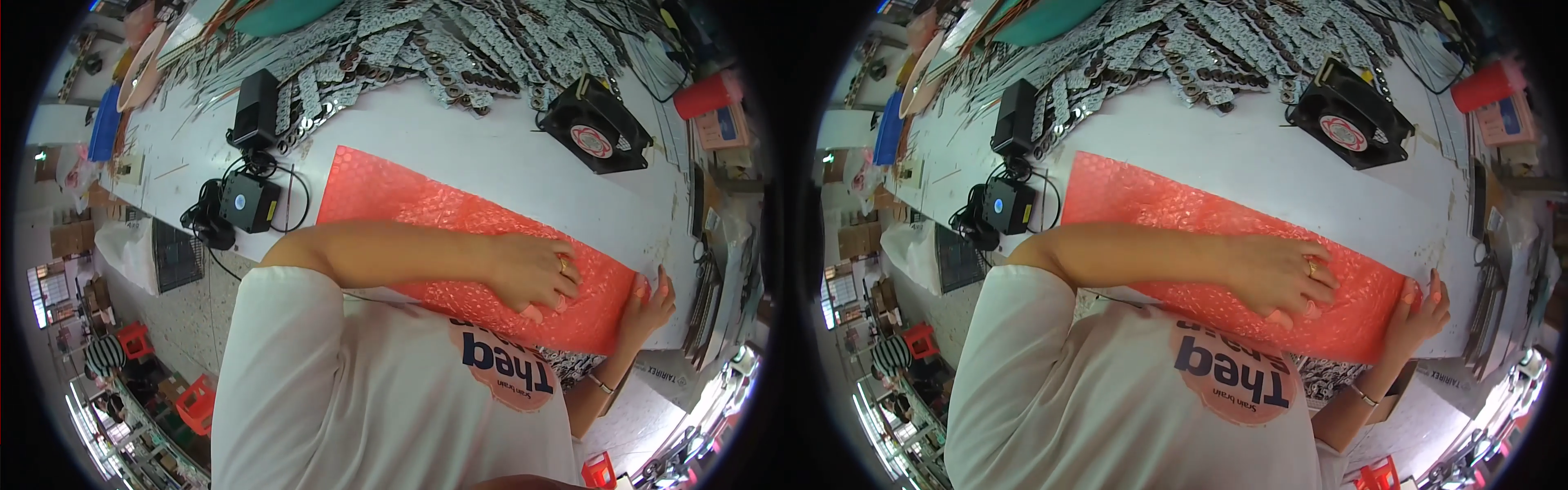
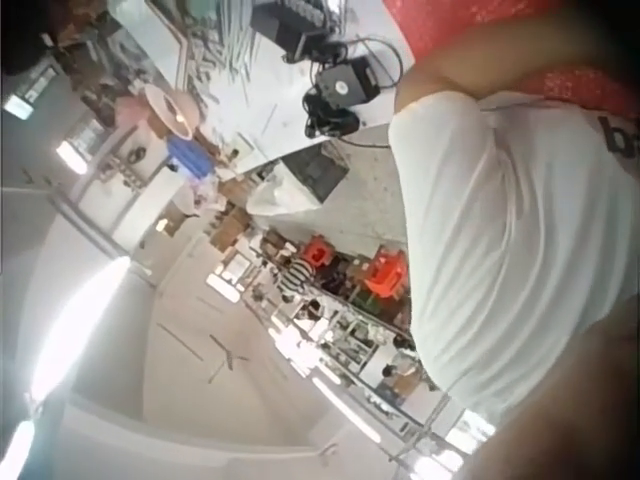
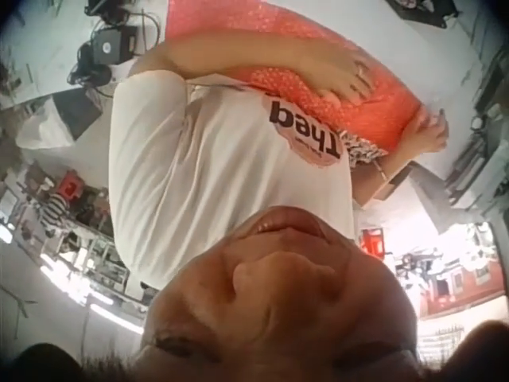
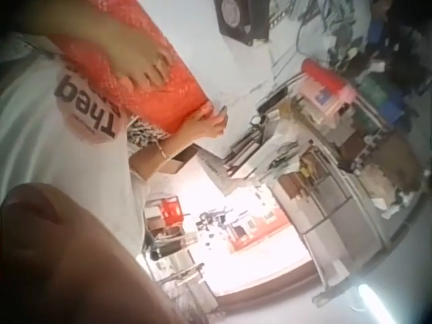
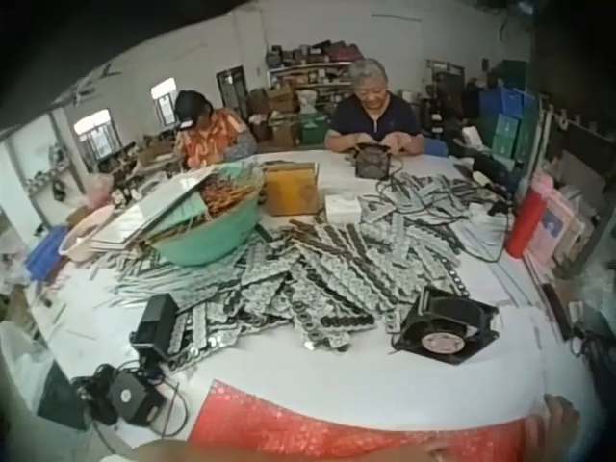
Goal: Manually assembling small metal components at a production table.
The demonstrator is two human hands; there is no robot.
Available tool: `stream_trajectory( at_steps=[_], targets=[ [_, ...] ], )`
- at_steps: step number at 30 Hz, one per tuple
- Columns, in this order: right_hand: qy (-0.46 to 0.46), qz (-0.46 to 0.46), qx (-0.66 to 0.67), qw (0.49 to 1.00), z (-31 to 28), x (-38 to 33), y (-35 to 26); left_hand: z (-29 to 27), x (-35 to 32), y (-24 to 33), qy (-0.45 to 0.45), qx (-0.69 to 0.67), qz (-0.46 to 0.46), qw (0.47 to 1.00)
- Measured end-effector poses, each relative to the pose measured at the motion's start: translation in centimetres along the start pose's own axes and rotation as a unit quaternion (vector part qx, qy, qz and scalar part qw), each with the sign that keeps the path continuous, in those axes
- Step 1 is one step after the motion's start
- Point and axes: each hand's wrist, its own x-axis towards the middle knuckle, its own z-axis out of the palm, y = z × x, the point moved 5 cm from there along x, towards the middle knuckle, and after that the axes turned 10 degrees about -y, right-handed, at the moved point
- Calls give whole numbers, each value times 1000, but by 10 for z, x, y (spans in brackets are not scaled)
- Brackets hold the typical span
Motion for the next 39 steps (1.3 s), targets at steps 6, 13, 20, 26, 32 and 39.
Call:
stream_trajectory(
  at_steps=[6, 13, 20, 26, 32, 39],
  targets=[
    [-84, -173, 318, 928, -74, 40, -112, 5, -2, 7, 38, 23, -65, 997],
    [-340, -358, 493, 716, -17, 52, -239, 5, -29, 41, 19, 27, -29, 999],
    [-116, -371, 458, 799, -29, 25, -197, -47, -111, 51, 251, 62, -246, 934],
    [-89, -244, 157, 953, -17, -5, -117, -56, -132, 50, 245, 40, -299, 921],
    [-51, -178, 258, 948, -4, -15, -62, -48, -136, 41, 254, -21, -320, 913],
    [-2, -149, 242, 959, -15, -19, -31, -47, -141, 44, 198, -2, -322, 926]
  ],
)
